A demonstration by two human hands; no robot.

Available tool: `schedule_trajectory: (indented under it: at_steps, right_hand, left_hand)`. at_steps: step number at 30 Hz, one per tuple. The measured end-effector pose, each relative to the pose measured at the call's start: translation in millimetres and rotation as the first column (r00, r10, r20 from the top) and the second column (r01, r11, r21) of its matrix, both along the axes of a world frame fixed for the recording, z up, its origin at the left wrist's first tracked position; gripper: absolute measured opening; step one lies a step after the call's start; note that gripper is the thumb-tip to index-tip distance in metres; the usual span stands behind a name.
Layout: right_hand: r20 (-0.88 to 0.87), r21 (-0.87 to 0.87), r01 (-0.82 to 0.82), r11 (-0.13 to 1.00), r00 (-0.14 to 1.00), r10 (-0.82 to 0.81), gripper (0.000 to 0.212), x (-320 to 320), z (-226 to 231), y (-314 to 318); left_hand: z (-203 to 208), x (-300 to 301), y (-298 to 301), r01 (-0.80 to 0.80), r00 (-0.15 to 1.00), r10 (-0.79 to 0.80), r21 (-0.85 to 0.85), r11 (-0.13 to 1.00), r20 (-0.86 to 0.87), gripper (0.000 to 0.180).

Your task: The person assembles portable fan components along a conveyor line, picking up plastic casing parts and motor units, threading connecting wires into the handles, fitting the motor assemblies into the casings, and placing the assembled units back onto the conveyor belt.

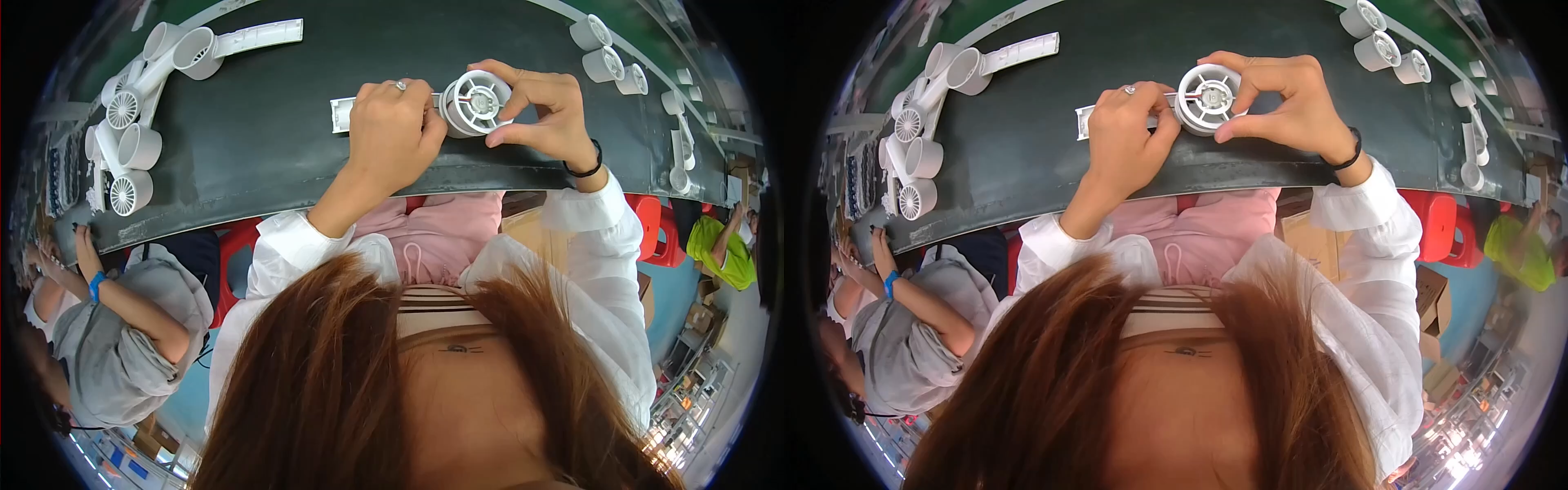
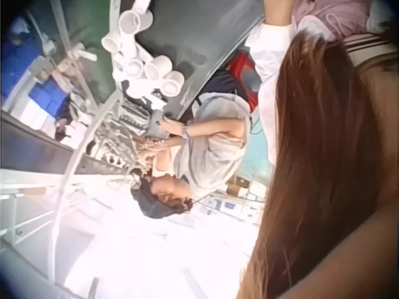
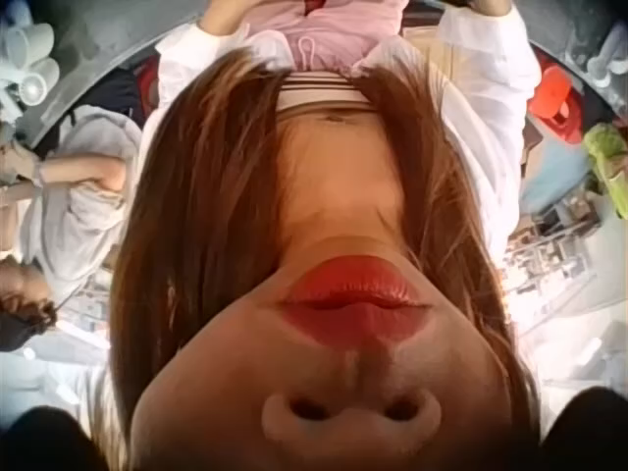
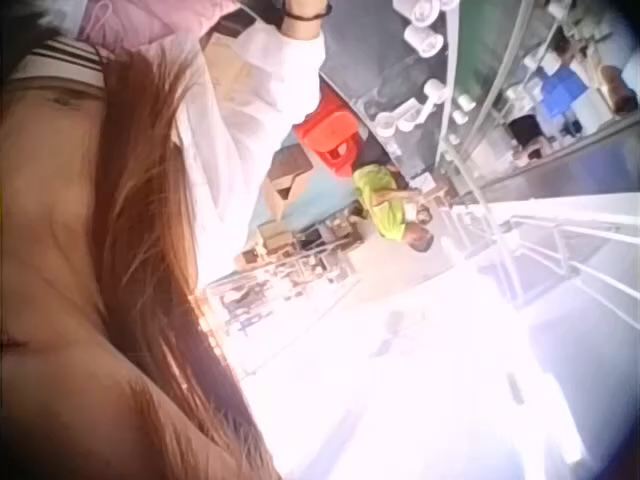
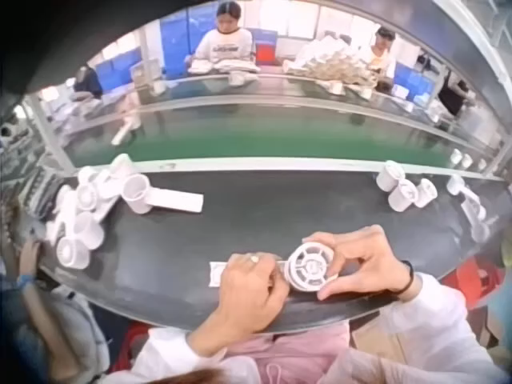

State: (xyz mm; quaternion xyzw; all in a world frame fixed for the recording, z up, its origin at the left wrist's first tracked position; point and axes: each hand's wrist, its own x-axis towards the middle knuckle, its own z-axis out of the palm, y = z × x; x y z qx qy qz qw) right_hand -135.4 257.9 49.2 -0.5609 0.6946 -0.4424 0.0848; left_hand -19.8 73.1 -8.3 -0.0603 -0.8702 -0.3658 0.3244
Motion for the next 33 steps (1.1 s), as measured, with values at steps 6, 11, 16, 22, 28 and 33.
schedule_trajectory:
  at_steps: [6,11,16,22,28,33]
  right_hand:
    - [-0.037,0.060,-0.026,0.998,0.999,0.028,0.029,-2,7,-4]
    - [-0.044,0.091,-0.004,0.996,0.999,0.008,0.029,3,5,-5]
    - [-0.145,-0.051,0.006,0.999,0.989,-0.014,0.035,9,-9,-8]
    - [-0.121,-0.076,0.039,0.996,0.991,-0.048,0.034,15,-14,-7]
    - [-0.137,-0.023,0.129,0.991,0.982,-0.131,0.032,26,-7,-8]
    - [-0.195,0.012,0.014,1.000,0.981,-0.011,0.032,14,-3,-8]
  left_hand:
    - [1,1,-4,0.023,0.999,-0.023,0.008,1.000,0.027,0.006]
    - [2,3,-13,0.056,0.998,-0.056,-0.005,0.998,-0.029,0.005]
    - [8,11,-21,0.041,0.996,-0.030,-0.123,0.992,0.088,0.011]
    - [7,10,-22,0.035,0.999,-0.027,-0.187,0.982,0.043,0.012]
    - [1,9,-18,0.008,0.998,-0.017,-0.158,0.987,-0.056,0.006]
    - [2,11,-21,0.025,0.999,-0.029,-0.152,0.988,-0.024,0.005]
